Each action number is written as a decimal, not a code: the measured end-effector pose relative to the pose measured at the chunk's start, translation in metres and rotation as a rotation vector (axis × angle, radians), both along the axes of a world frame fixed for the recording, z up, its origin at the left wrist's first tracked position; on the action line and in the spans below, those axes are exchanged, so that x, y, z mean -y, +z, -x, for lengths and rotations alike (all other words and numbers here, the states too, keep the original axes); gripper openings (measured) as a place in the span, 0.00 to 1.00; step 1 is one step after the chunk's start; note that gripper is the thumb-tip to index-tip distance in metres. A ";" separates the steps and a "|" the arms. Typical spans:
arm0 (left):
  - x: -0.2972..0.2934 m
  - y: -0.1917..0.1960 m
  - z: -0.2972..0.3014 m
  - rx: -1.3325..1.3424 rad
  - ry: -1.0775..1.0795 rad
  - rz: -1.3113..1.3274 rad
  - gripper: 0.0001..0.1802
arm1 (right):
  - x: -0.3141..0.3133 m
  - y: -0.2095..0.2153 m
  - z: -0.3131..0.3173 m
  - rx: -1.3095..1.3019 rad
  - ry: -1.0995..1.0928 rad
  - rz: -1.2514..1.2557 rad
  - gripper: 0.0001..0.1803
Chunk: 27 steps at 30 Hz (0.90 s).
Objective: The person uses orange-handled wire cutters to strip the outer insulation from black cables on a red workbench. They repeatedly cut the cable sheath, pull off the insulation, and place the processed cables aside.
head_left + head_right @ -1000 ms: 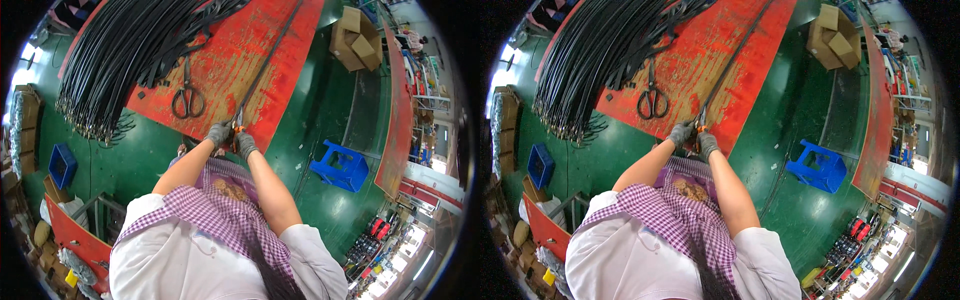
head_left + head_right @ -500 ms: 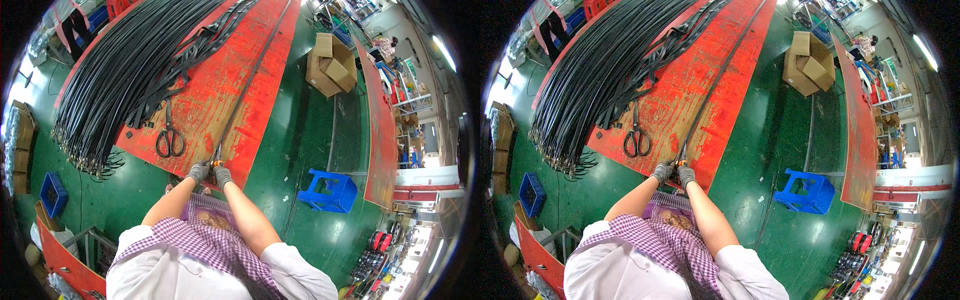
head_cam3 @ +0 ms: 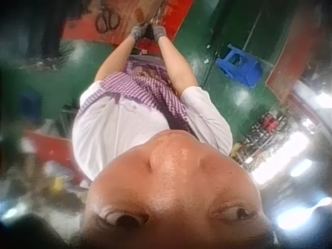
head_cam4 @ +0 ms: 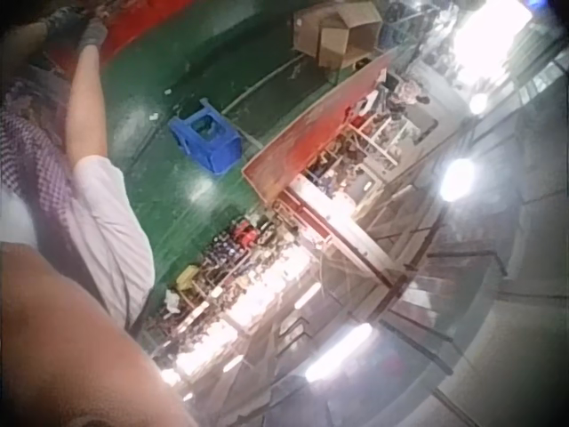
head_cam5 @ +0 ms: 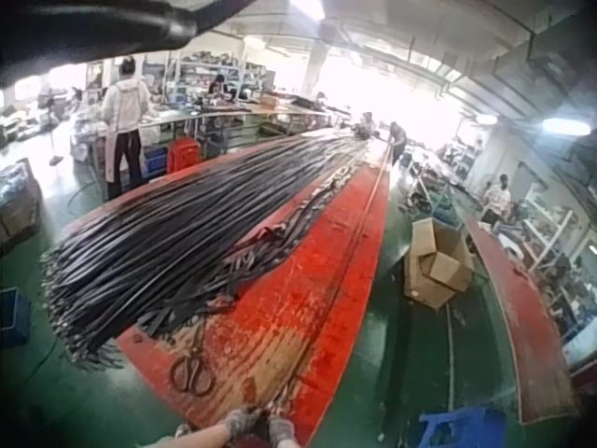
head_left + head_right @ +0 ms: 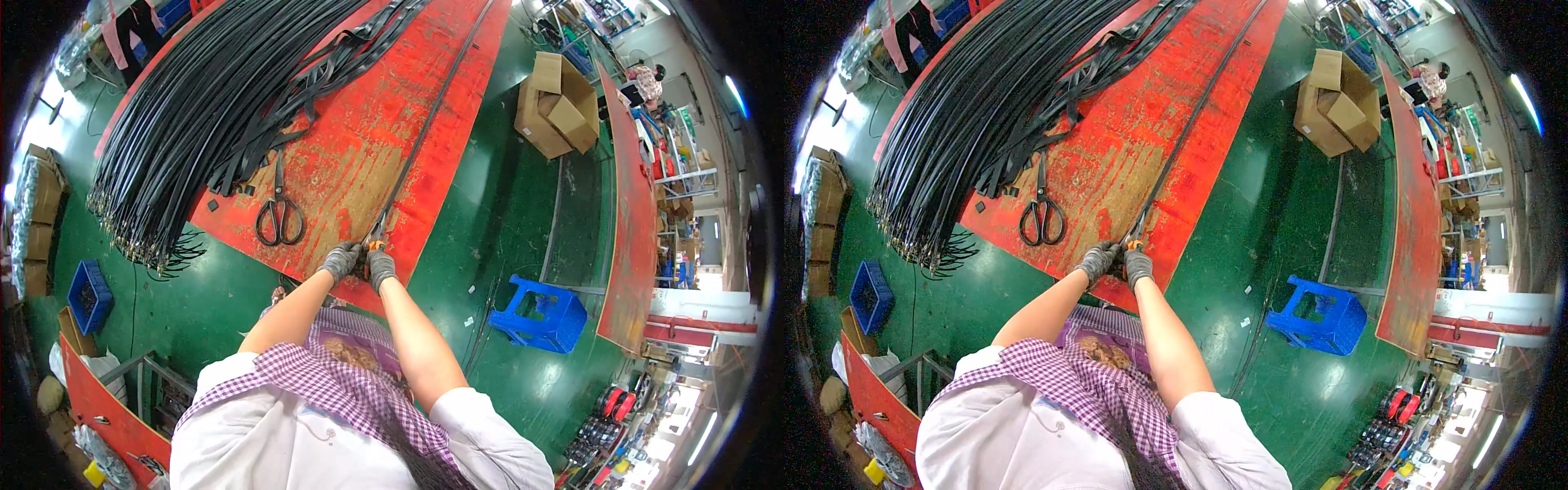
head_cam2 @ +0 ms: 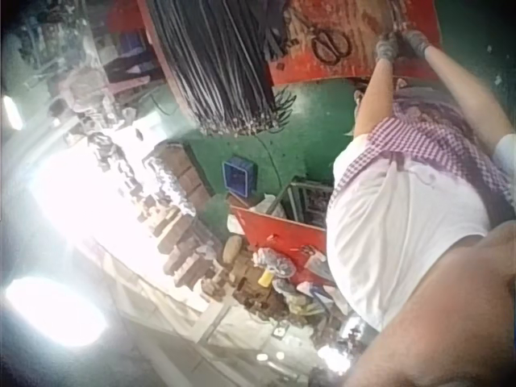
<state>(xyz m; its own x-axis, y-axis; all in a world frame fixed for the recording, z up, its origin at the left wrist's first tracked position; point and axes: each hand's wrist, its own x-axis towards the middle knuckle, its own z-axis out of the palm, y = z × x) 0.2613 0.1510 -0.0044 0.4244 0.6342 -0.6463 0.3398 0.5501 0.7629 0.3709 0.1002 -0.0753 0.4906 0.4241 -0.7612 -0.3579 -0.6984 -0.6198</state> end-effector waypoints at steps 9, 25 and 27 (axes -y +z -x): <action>-0.035 0.057 -0.020 -0.510 -0.310 -0.478 0.19 | -0.019 0.106 0.008 -0.240 -0.116 0.012 0.07; -0.077 0.068 -0.051 -0.367 -0.462 -0.381 0.18 | -0.008 0.112 0.005 -0.464 -0.188 -0.026 0.02; -0.075 0.058 -0.052 -0.363 -0.424 -0.332 0.18 | -0.009 0.116 0.005 -0.455 -0.158 -0.008 0.02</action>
